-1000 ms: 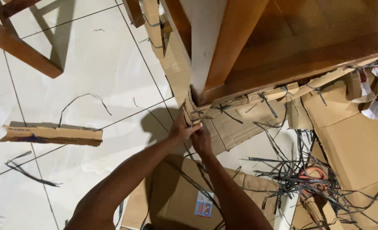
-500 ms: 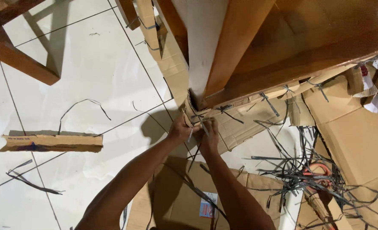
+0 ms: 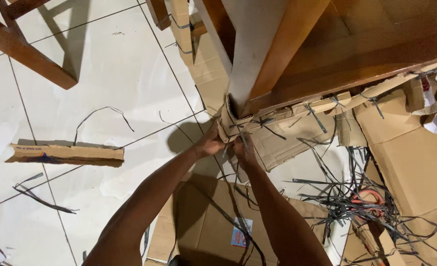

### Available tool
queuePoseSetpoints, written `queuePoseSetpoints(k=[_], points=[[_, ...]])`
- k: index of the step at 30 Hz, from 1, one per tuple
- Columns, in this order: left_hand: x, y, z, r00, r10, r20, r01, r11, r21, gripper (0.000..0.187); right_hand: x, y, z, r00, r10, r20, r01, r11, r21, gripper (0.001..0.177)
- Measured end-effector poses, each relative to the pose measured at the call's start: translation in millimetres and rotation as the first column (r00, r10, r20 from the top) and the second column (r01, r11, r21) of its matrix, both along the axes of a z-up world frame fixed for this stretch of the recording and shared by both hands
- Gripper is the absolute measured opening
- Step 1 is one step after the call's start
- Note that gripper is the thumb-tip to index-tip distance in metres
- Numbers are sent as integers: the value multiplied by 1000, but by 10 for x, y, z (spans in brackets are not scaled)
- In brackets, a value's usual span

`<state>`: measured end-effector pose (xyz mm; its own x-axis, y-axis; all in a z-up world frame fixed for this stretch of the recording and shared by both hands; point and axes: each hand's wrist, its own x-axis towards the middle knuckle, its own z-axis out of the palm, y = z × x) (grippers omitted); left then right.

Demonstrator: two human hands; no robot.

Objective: Wrapping chair legs with protective cardboard and securing them with plastic ties

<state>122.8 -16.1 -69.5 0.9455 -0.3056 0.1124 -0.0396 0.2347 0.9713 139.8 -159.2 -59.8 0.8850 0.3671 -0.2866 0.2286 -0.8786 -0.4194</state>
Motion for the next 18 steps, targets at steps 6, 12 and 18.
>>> queuePoseSetpoints(k=[6,12,18], points=[[64,448,123,998,69,-2,-64,935,348,17,-243,94,-264,769,-351,-535,634,301,713,30],[9,442,-304,915,346,207,-399,696,597,11,-272,136,-39,722,-402,-563,674,228,703,29],[-219,-11,-664,826,490,-277,55,419,906,57,-407,168,-331,545,-736,-400,828,398,396,58]])
